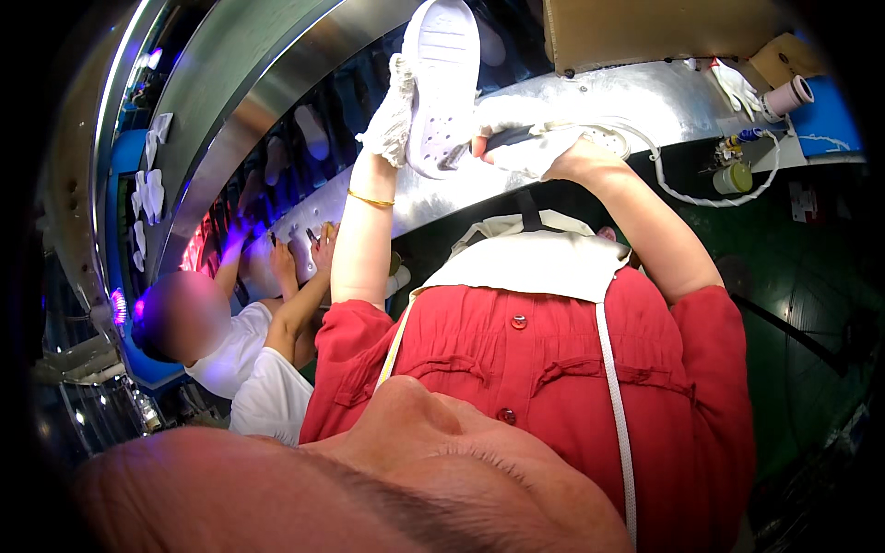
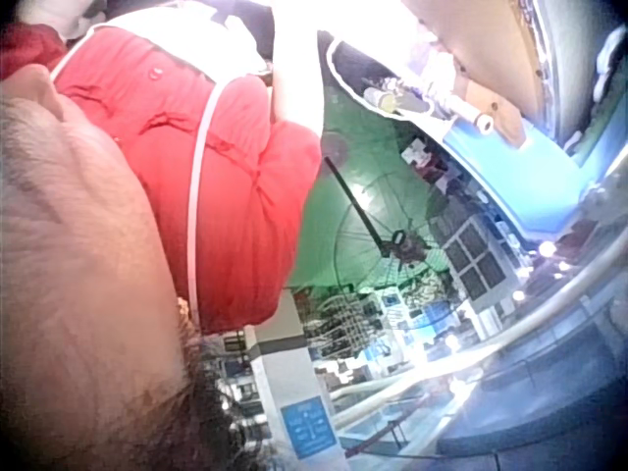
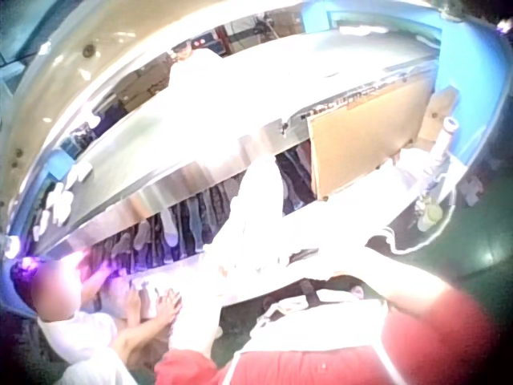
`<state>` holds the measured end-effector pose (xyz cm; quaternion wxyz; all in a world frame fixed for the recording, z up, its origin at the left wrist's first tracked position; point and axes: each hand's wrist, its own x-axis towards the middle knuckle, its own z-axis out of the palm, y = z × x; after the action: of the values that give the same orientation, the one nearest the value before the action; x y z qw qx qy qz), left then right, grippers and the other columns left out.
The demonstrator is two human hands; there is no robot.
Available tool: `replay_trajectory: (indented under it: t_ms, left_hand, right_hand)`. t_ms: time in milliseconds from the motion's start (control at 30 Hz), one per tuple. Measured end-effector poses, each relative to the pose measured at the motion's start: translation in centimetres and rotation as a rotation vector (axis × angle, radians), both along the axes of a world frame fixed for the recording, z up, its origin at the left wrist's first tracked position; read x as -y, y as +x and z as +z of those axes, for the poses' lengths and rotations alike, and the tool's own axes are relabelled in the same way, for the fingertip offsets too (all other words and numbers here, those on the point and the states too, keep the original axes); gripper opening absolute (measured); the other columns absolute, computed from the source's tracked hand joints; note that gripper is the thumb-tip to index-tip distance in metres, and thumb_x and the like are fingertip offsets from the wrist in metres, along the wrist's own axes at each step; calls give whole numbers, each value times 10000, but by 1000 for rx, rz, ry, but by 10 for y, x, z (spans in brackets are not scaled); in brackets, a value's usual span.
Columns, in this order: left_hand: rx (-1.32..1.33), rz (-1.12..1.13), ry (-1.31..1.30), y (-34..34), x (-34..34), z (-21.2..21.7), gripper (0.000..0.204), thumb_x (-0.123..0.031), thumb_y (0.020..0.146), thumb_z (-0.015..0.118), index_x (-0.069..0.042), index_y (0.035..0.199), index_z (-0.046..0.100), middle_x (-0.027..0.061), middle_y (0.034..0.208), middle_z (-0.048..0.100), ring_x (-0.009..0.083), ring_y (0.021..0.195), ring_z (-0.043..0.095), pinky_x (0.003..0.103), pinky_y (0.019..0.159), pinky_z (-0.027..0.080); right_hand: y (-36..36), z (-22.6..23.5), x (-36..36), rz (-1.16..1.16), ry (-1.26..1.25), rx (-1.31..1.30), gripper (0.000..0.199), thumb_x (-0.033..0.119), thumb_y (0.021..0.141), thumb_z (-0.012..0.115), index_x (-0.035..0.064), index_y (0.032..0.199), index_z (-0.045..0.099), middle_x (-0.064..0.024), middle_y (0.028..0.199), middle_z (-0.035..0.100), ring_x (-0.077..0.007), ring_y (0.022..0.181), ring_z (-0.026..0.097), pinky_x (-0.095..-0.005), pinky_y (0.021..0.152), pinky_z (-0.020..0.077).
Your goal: The person, wearing gloves, uses a small brush to apply a liquid or paste onto the bottom edges and soles of white shoes before placing them onto a rotating conveyor belt.
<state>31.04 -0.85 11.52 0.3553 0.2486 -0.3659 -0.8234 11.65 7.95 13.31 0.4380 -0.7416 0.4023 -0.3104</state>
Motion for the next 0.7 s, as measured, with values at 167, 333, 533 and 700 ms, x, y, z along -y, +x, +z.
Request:
replay_trajectory:
  t_ms: [167,333,533,700]
  left_hand:
    - [229,18,-38,1,6,-12,517,-438,893,471,-71,1257,459,62,1142,554,165,997,528,271,861,445]
    - [121,13,-14,8,7,-16,462,-367,918,470,-47,1251,452,60,1117,554,138,966,531,244,855,442]
    - [130,-14,45,7,7,-20,482,-387,927,429,-77,1295,407,76,1192,525,185,1045,504,279,897,426]
    - [223,23,-20,19,12,-34,519,-413,927,409,-67,1312,376,81,1237,500,200,1096,488,300,935,406]
  right_hand:
    - [-4,-3,8,40,255,239,124,114,710,667,50,801,613,-38,808,603,-145,786,556,-264,708,437]
    - [3,14,-1,-73,82,-202,108,121,705,664,78,794,621,-31,808,598,-153,791,566,-258,715,438]
    - [-13,-2,15,-108,47,142,74,69,715,648,76,779,612,-53,808,592,-181,788,579,-283,713,453]
    - [-9,22,7,-35,-28,-163,52,97,732,646,87,773,615,-64,814,600,-194,790,580,-291,711,458]
